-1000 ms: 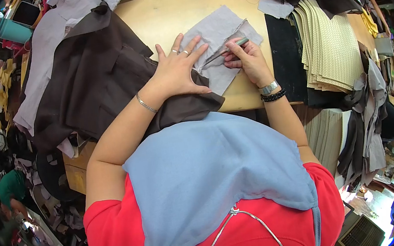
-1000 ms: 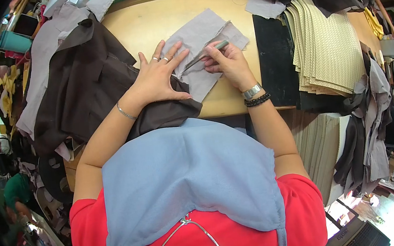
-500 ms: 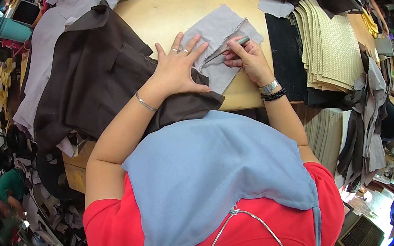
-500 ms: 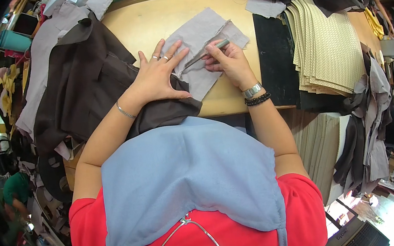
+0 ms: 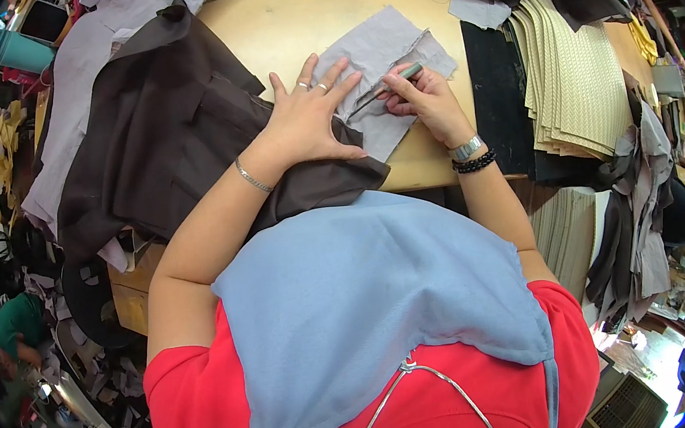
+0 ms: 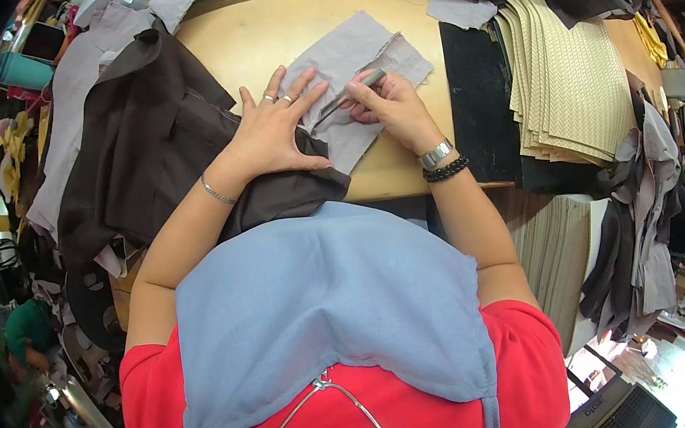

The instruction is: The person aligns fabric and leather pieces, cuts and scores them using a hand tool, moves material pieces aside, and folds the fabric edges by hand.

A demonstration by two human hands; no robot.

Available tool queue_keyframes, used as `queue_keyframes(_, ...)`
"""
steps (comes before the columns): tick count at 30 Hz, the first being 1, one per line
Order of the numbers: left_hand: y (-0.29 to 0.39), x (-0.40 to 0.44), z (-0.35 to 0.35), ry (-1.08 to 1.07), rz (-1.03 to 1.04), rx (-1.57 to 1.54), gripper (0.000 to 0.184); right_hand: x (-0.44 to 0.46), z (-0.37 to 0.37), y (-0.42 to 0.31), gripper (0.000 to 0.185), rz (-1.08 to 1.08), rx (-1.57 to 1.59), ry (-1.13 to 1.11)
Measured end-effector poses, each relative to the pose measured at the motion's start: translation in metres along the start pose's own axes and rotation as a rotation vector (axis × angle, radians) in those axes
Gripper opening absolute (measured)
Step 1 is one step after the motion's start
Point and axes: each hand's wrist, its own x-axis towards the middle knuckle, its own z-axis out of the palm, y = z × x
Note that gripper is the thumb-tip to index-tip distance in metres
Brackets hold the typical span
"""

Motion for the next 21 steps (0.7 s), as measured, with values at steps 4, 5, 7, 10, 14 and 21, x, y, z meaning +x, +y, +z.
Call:
queue_keyframes(4,0.000,0.000,0.000,-0.004,-0.001,0.007,0.113,0.002,0.001,-0.001,0.022,0.027,-0.026,-0.011)
queue_keyframes(5,0.000,0.000,0.001,-0.003,-0.001,0.007,0.113,0.002,0.001,-0.001,0.022,0.036,-0.035,-0.012)
queue_keyframes(7,0.000,0.000,0.001,-0.002,-0.001,0.007,0.113,0.002,-0.001,-0.002,0.022,0.050,-0.049,-0.041)
queue_keyframes(10,0.000,0.000,0.000,0.001,0.001,-0.001,0.113,0.001,-0.001,-0.008,0.023,0.075,-0.032,-0.077)
queue_keyframes(14,0.000,0.000,-0.001,0.004,0.004,-0.012,0.112,0.003,-0.008,-0.010,0.025,0.119,-0.021,-0.126)
queue_keyframes(21,0.002,0.000,-0.004,-0.013,-0.004,-0.011,0.112,0.006,-0.022,-0.003,0.025,0.086,0.097,-0.278)
